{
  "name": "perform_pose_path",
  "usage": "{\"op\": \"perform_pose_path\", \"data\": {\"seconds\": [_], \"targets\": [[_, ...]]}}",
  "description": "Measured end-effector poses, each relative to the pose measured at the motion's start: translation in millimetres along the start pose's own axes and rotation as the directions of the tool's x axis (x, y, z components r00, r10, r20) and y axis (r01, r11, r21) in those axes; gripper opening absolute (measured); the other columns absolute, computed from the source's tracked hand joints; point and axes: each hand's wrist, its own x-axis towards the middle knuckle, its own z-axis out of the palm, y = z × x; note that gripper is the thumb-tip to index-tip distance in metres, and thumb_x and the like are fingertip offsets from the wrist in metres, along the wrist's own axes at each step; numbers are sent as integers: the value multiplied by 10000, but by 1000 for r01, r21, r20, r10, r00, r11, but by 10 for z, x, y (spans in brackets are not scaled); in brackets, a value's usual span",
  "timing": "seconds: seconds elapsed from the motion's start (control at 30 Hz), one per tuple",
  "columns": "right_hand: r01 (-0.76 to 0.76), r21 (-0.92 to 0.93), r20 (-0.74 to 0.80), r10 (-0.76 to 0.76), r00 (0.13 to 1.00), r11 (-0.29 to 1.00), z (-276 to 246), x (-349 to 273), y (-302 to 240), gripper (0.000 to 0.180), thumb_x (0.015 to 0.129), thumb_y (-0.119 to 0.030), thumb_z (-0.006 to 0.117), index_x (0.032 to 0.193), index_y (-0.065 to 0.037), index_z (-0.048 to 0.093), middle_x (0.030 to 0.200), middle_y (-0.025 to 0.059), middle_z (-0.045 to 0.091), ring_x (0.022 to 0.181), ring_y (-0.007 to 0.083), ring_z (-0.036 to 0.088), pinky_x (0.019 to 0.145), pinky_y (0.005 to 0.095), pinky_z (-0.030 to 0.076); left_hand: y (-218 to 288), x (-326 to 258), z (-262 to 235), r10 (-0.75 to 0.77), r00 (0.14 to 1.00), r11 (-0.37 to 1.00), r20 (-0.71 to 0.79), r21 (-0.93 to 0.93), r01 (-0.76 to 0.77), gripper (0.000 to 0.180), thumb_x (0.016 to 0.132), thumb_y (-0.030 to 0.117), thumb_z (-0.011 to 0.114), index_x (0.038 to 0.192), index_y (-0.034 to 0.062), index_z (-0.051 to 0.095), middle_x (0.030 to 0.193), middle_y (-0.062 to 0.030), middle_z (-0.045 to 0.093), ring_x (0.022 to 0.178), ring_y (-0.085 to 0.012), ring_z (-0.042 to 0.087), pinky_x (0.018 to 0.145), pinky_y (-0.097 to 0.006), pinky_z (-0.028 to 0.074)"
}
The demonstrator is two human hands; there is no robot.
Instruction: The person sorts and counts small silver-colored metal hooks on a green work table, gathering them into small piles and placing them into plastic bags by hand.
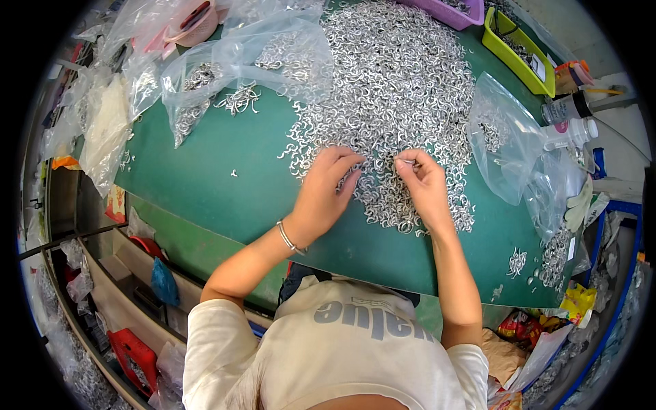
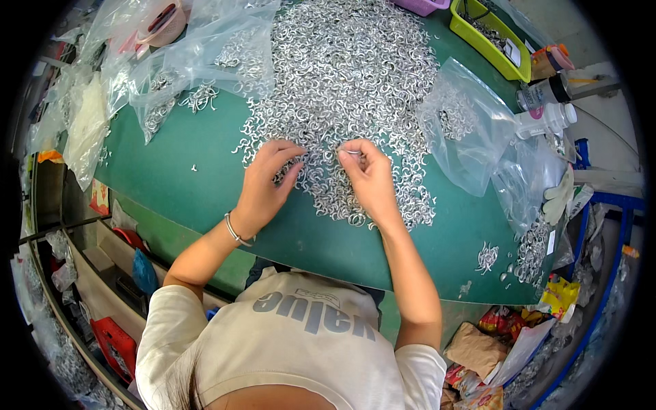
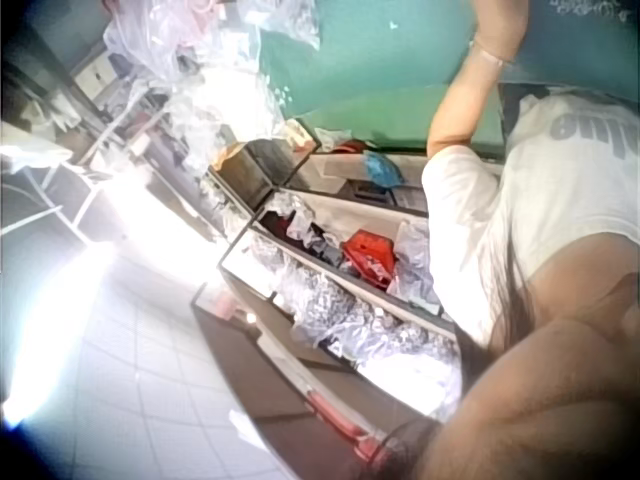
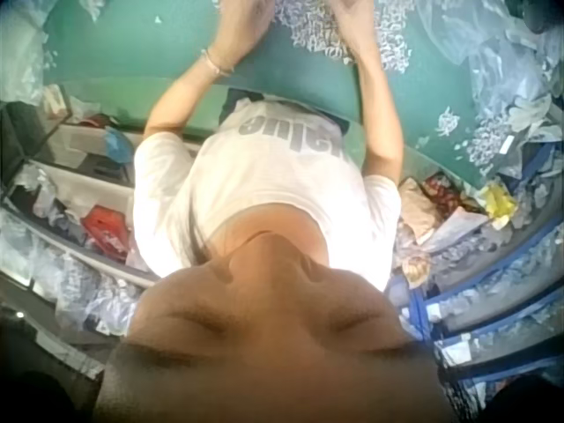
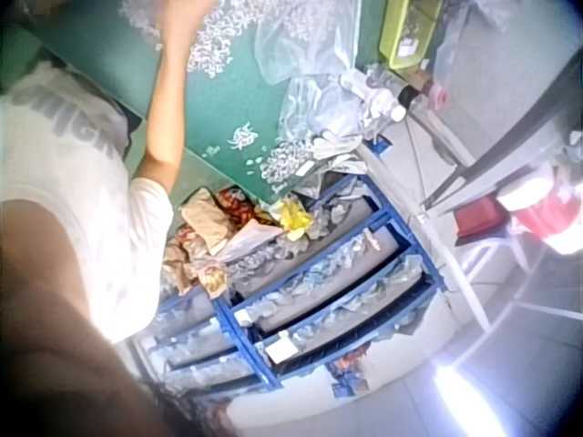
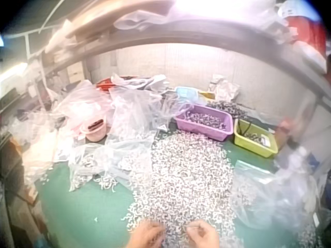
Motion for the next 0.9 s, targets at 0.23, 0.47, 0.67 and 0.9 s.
{"op": "perform_pose_path", "data": {"seconds": [0.23, 0.47, 0.67, 0.9], "targets": [[-387, 865, 372, 109, 922, 320, -24, -233, -23, 176, 963, -138, 447, 1015, -21, 568, 972, 113, 606, 876, 212, 581, 737, 334, 471, 195, -181, 197, -292, 904, 713, 313, -558, 424, 300, 881, -7, 572, 1180, -8, 554, 1090, -73, 618, 991, -143, 593, 851, -290, 502], [-383, 722, 289, 251, 924, 576, -375, -530, 139, 293, 991, -274, 451, 970, -13, 582, 740, 14, 506, 655, 120, 451, 570, 268, 346, 110, -89, 161, -103, 984, 976, 142, -175, 128, 271, 816, -47, 609, 1080, 13, 617, 1025, -131, 628, 945, -244, 620, 807, -321, 496], [-200, -129, -318, 151, 936, 971, -1184, -951, 274, 207, 967, -191, 504, 923, -11, 596, 715, 8, 523, 633, 125, 481, 579, 258, 381, 29, -34, 174, 40, 996, 999, 76, 25, -42, 265, 797, -24, 643, 1059, 6, 611, 1040, -155, 612, 954, -334, 593, 845, -378, 482], [-402, -725, -567, -152, 810, 560, -2208, -1685, 723, 89, 876, -44, 572, 922, 32, 582, 850, 189, 603, 771, 376, 583, 713, 410, 462, -25, 77, 282, 151, 984, 976, 98, 145, -164, 272, 772, -14, 663, 1038, 5, 610, 1030, -144, 607, 941, -325, 586, 816, -395, 477]]}}
